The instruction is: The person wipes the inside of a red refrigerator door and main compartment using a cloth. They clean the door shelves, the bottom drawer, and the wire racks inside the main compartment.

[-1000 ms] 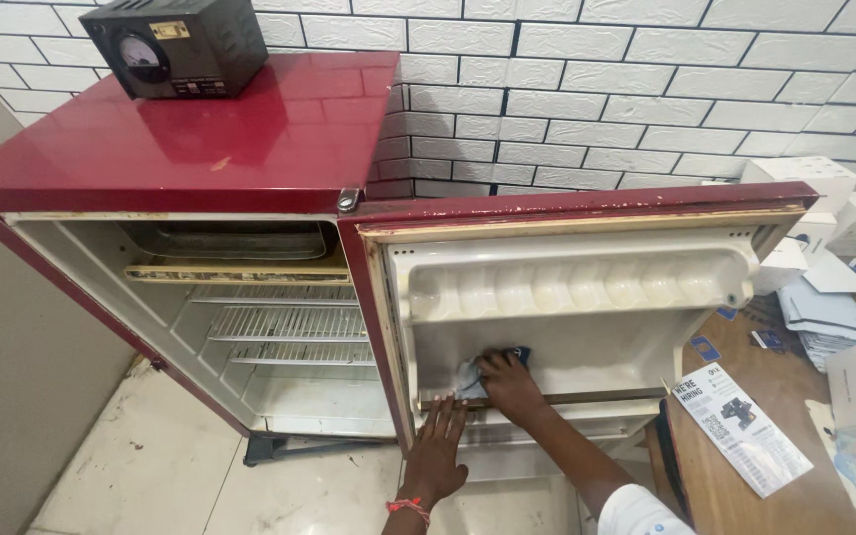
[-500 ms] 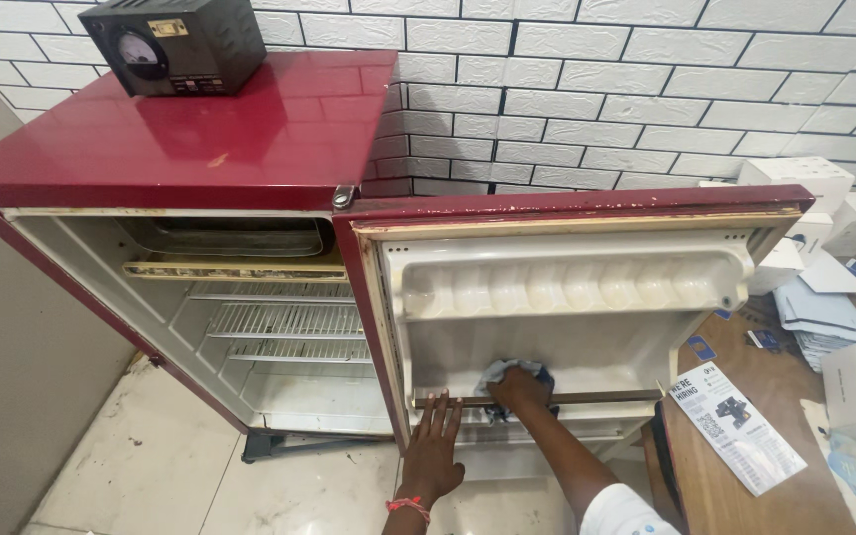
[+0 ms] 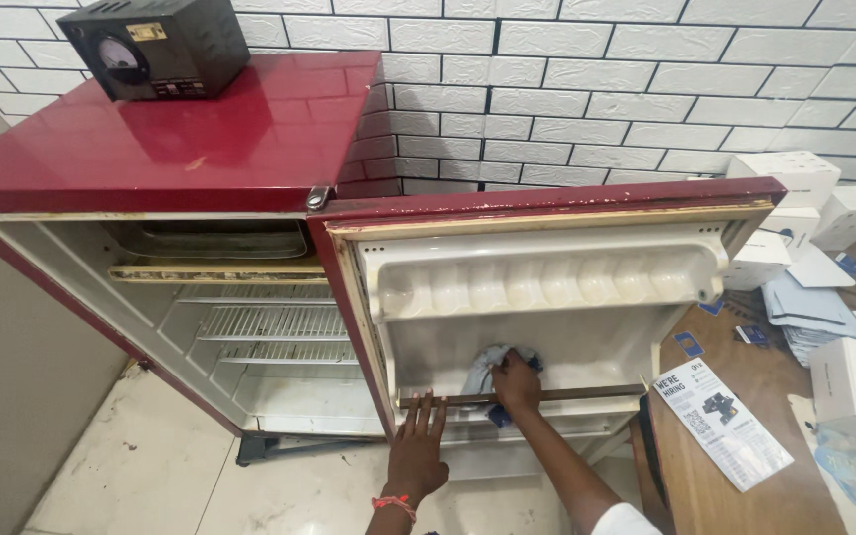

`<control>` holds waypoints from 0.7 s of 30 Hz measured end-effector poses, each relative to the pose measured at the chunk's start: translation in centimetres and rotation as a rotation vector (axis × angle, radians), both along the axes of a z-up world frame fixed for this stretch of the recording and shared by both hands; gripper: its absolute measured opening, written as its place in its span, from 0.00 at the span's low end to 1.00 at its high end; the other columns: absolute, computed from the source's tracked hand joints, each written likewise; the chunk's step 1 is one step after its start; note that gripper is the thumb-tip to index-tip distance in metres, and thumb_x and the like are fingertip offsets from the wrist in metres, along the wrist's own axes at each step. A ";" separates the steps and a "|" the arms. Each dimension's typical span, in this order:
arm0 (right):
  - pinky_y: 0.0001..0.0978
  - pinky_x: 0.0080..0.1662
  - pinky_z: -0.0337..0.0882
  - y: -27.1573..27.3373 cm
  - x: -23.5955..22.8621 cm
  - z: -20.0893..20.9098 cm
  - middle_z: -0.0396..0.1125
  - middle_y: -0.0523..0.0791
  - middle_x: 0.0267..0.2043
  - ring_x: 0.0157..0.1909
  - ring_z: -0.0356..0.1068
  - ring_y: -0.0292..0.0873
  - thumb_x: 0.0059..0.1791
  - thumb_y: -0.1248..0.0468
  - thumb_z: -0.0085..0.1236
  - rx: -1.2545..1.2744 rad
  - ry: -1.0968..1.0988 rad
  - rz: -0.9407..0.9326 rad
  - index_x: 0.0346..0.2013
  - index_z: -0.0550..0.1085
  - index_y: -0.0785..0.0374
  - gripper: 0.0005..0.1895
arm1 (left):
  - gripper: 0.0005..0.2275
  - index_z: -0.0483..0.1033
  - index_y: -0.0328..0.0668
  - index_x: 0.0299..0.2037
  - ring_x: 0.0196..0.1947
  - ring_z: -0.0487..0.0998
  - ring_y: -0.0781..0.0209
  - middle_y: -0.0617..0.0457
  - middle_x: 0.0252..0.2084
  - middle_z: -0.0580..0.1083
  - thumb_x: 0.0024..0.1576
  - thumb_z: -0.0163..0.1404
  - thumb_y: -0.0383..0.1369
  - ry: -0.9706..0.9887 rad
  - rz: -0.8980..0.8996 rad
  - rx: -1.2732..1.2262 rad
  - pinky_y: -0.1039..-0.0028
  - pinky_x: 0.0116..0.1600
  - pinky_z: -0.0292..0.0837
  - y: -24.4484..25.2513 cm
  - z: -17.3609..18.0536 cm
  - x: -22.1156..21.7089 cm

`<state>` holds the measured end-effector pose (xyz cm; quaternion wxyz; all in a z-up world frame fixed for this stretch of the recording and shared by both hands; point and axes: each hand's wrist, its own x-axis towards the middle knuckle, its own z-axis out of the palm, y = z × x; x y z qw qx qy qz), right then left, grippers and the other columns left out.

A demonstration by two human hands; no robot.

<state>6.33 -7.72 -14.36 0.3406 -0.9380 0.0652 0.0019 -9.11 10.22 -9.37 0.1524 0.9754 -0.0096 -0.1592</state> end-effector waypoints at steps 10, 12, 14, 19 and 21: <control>0.33 0.34 0.74 -3.7 1.5 6.7 0.61 0.58 0.47 0.37 0.69 0.45 0.45 0.65 0.73 0.419 -0.691 -0.163 0.47 0.63 0.72 0.27 | 0.48 0.31 0.51 0.78 0.79 0.28 0.47 0.49 0.80 0.33 0.47 0.50 0.23 0.037 0.062 0.082 0.53 0.76 0.42 -1.8 -0.5 0.5; 0.35 0.33 0.70 -5.0 2.5 3.7 0.66 0.57 0.42 0.35 0.68 0.45 0.44 0.69 0.69 0.693 -0.300 -0.307 0.46 0.65 0.73 0.23 | 0.48 0.31 0.51 0.78 0.80 0.28 0.46 0.48 0.80 0.33 0.48 0.50 0.24 0.069 0.074 0.086 0.53 0.77 0.43 -2.0 -0.3 0.6; 0.36 0.34 0.67 -6.7 3.7 0.2 0.69 0.53 0.40 0.35 0.68 0.43 0.44 0.71 0.61 0.968 0.010 -0.433 0.46 0.67 0.68 0.18 | 0.47 0.31 0.49 0.77 0.80 0.28 0.44 0.45 0.80 0.33 0.49 0.50 0.26 0.090 0.085 0.090 0.51 0.77 0.42 -2.2 -0.1 0.8; 0.37 0.37 0.66 -10.1 6.6 -3.5 0.69 0.49 0.39 0.37 0.66 0.42 0.41 0.74 0.59 1.181 0.261 -0.452 0.41 0.73 0.73 0.14 | 0.39 0.41 0.39 0.75 0.79 0.35 0.38 0.39 0.79 0.41 0.53 0.50 0.30 0.078 0.157 0.083 0.51 0.79 0.39 -3.5 0.2 2.1; 0.43 0.39 0.63 -10.9 7.1 -1.7 0.68 0.50 0.38 0.38 0.63 0.47 0.41 0.73 0.62 1.033 0.168 -0.501 0.45 0.73 0.71 0.17 | 0.39 0.42 0.38 0.74 0.79 0.35 0.40 0.40 0.79 0.40 0.52 0.50 0.30 0.043 0.083 0.137 0.50 0.79 0.36 -4.5 -0.1 2.7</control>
